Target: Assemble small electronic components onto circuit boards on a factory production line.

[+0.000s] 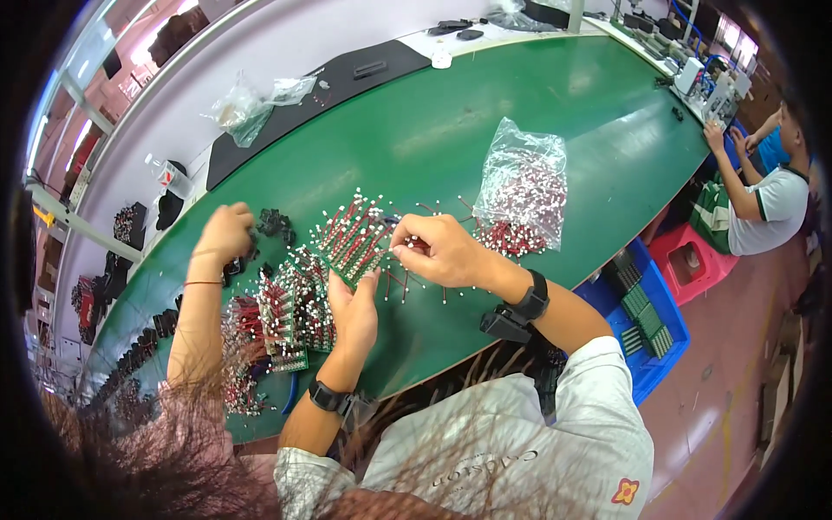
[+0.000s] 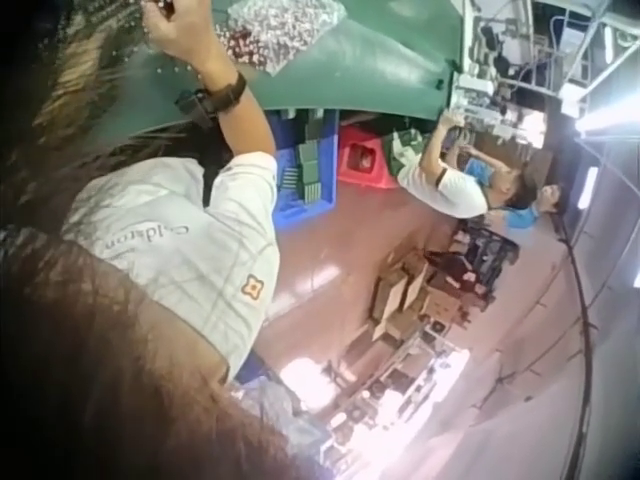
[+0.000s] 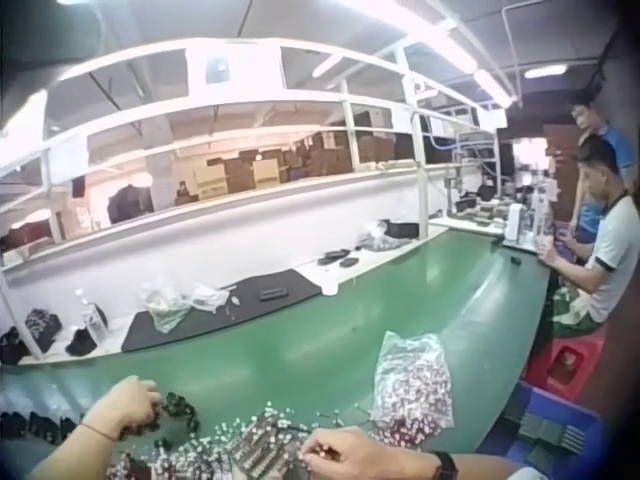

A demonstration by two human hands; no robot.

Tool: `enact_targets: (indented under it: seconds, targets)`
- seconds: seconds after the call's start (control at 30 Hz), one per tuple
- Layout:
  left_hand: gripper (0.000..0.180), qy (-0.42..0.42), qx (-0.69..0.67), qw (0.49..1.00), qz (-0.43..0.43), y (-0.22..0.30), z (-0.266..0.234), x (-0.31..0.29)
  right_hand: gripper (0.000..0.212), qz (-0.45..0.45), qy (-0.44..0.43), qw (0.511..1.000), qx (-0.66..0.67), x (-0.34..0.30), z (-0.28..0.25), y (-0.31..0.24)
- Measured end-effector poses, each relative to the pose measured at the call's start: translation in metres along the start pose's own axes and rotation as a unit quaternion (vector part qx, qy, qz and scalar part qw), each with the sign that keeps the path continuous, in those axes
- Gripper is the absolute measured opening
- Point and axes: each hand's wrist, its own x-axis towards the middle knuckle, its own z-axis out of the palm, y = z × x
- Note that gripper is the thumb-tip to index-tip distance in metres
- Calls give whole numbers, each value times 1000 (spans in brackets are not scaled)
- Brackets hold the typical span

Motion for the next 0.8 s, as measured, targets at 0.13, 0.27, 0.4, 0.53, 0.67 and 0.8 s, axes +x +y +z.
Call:
enact_targets:
  seconds: [0.13, 0.27, 0.4, 0.53, 0.67, 0.8]
  targets:
    - [38, 31, -12, 999, 13, 0, 10, -11, 9, -44, 12, 998, -43, -9, 7, -1]
    - [37, 29, -5, 999, 32, -7, 27, -16, 9, -89, 21, 991, -96, -19, 18, 0]
    - [34, 16, -32, 995, 94, -8, 41, -22, 8, -149, 47, 977, -146, -31, 29, -3]
    - [35, 16, -10, 992, 127, -13, 45, -23, 8, -171, 60, 966, -184, -40, 32, -4]
    - [34, 8, 70, 989, 133, -13, 44, -29, 7, -121, 54, 973, -188, -41, 31, 0]
    - [39, 20, 154, 966, 207, -8, 47, -33, 8, -109, 37, 974, -198, -39, 32, -3]
